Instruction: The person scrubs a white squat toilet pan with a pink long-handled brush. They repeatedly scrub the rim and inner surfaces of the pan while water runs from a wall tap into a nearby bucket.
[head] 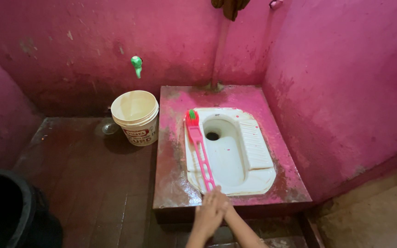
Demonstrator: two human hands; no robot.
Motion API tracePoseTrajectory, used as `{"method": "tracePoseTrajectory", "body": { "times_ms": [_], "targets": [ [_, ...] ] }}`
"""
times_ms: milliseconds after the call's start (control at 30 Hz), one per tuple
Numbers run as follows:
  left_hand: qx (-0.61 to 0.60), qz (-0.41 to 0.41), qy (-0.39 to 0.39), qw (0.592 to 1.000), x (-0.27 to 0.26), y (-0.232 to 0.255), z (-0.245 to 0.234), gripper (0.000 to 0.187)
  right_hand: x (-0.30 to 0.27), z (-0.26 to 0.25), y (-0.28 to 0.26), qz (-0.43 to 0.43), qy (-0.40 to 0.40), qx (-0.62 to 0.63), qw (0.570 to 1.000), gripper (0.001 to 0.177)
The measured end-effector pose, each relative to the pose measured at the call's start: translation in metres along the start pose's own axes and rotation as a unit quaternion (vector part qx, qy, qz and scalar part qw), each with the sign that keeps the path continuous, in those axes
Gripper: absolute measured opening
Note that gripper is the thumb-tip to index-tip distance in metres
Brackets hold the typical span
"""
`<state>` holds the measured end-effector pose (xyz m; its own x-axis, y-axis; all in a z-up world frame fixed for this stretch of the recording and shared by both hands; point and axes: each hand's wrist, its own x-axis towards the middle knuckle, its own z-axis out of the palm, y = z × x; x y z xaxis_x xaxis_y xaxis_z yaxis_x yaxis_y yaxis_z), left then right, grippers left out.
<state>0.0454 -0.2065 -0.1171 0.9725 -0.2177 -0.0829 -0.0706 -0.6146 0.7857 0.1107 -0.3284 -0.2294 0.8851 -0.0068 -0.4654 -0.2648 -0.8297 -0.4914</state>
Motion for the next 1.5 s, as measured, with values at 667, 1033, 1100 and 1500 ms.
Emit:
{"method": "tracePoseTrajectory", "body": {
  "times_ms": [667,1033,1100,1500],
  "targets": [
    [0.012,-0.017,-0.215,0.976,-0.019,0.052,-0.001,0.067,-0.063,0.011,0.077,0.061,-0.01,-0.032,0.998,0.081],
    [-0.074,-0.056,0.08,0.992,0.01,-0.024,-0.02,0.07,0.076,-0.022,-0.071,-0.023,-0.012,-0.02,0.999,0.068],
    [-0.043,-0.054,0.052,0.996,0.009,-0.021,-0.02,0.061,0.043,-0.022,-0.051,-0.098,-0.038,-0.125,0.987,0.053],
    [0.14,0.08,-0.078,0.984,-0.012,0.006,0.01,0.055,-0.086,0.037,0.089,0.11,0.032,-0.05,0.992,0.063]
  ]
}}
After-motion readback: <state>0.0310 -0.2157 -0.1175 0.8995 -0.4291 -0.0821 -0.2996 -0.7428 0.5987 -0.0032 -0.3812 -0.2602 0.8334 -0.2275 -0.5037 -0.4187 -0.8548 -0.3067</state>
